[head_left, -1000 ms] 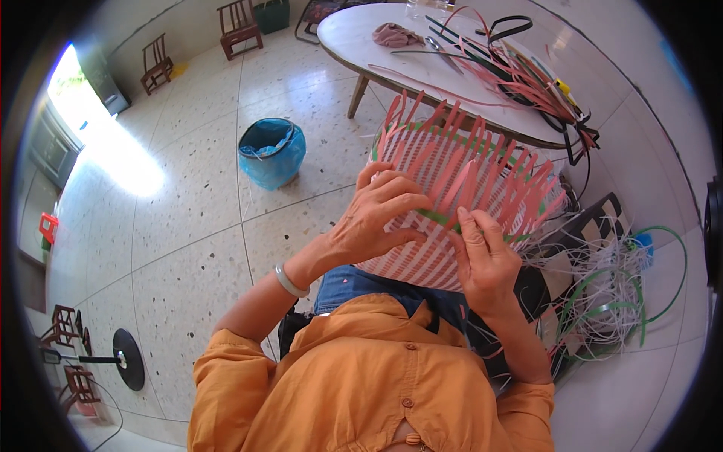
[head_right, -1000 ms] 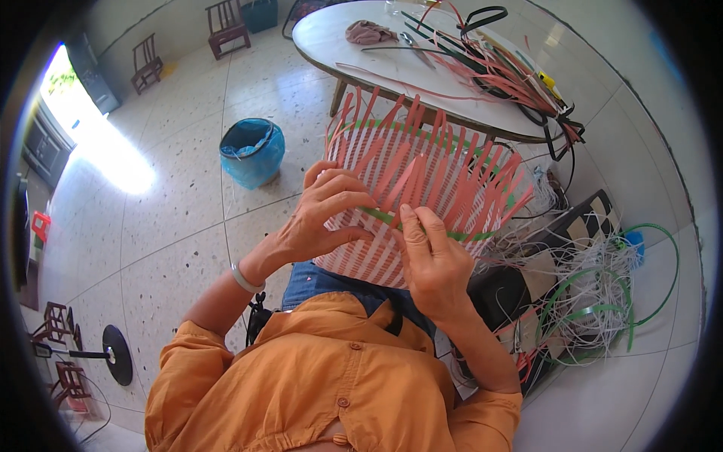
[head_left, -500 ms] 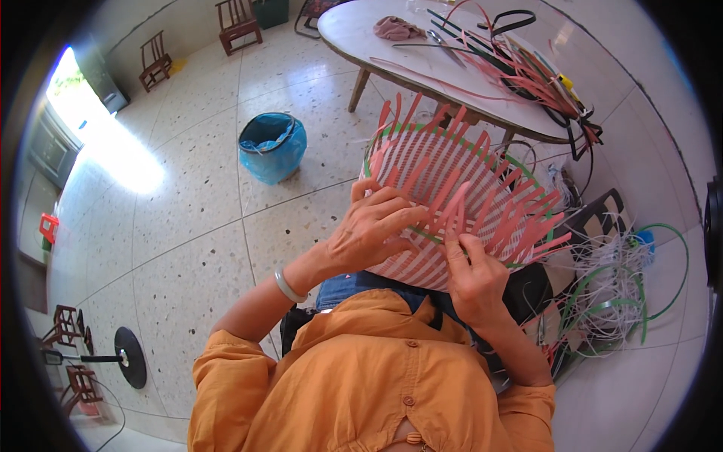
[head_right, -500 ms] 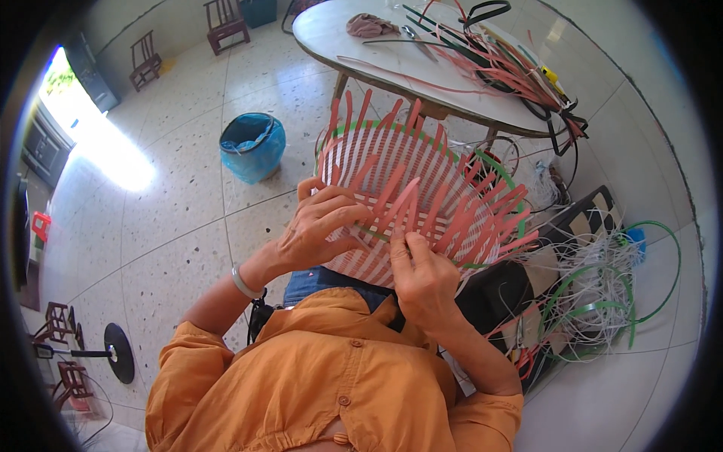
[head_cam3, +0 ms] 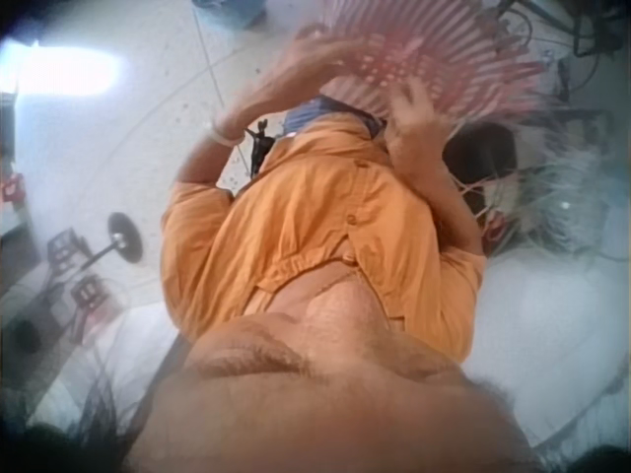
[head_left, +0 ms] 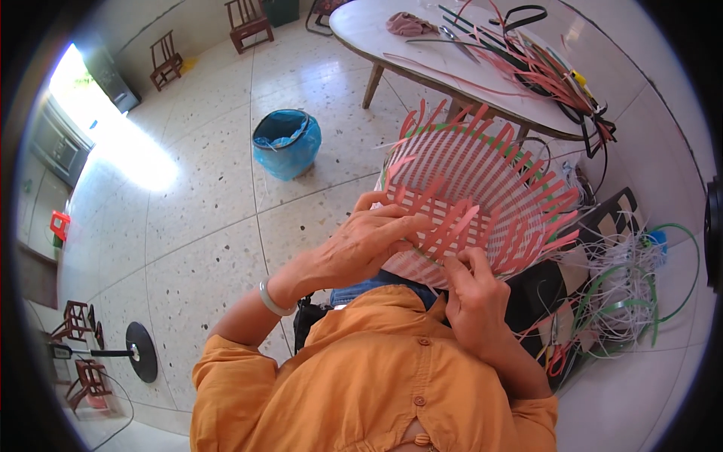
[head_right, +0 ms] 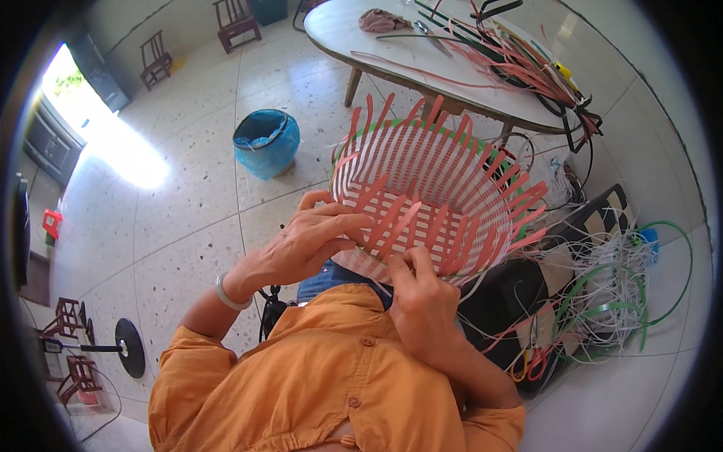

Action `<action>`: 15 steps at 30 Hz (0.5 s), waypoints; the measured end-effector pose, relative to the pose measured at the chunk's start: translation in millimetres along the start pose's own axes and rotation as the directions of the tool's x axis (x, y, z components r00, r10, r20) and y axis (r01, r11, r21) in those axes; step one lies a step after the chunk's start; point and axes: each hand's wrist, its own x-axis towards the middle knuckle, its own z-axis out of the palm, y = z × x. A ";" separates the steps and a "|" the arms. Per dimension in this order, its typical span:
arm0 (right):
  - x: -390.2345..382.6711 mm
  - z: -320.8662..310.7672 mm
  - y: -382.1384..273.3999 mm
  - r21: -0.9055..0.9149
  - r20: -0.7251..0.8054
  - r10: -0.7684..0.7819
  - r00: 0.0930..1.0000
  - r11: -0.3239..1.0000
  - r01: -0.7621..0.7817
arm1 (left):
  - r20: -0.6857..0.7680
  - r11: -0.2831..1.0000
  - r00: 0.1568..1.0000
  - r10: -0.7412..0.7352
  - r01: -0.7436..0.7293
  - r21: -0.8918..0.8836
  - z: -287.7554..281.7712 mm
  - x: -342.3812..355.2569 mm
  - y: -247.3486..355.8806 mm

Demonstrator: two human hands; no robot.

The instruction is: The person weaves a plastic basket by folding and tucking upright plastic strips into the woven body, then positions a green strip along the rim and folds the remaining vertical strips over it by hand.

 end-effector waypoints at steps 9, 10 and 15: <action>-3.6 0.1 -9.5 0.049 0.031 0.054 0.998 0.997 -0.055 | 0.029 0.996 0.998 -0.053 0.055 -0.071 1.0 2.3 5.8; -4.5 0.9 -9.1 0.050 0.025 0.061 0.998 0.997 -0.062 | 0.051 0.995 0.997 -0.059 0.063 -0.074 0.4 1.0 5.8; -1.1 -2.1 -13.8 0.082 0.050 0.144 0.988 0.986 -0.147 | 0.026 0.999 0.999 -0.042 0.043 -0.025 -5.5 -2.8 14.9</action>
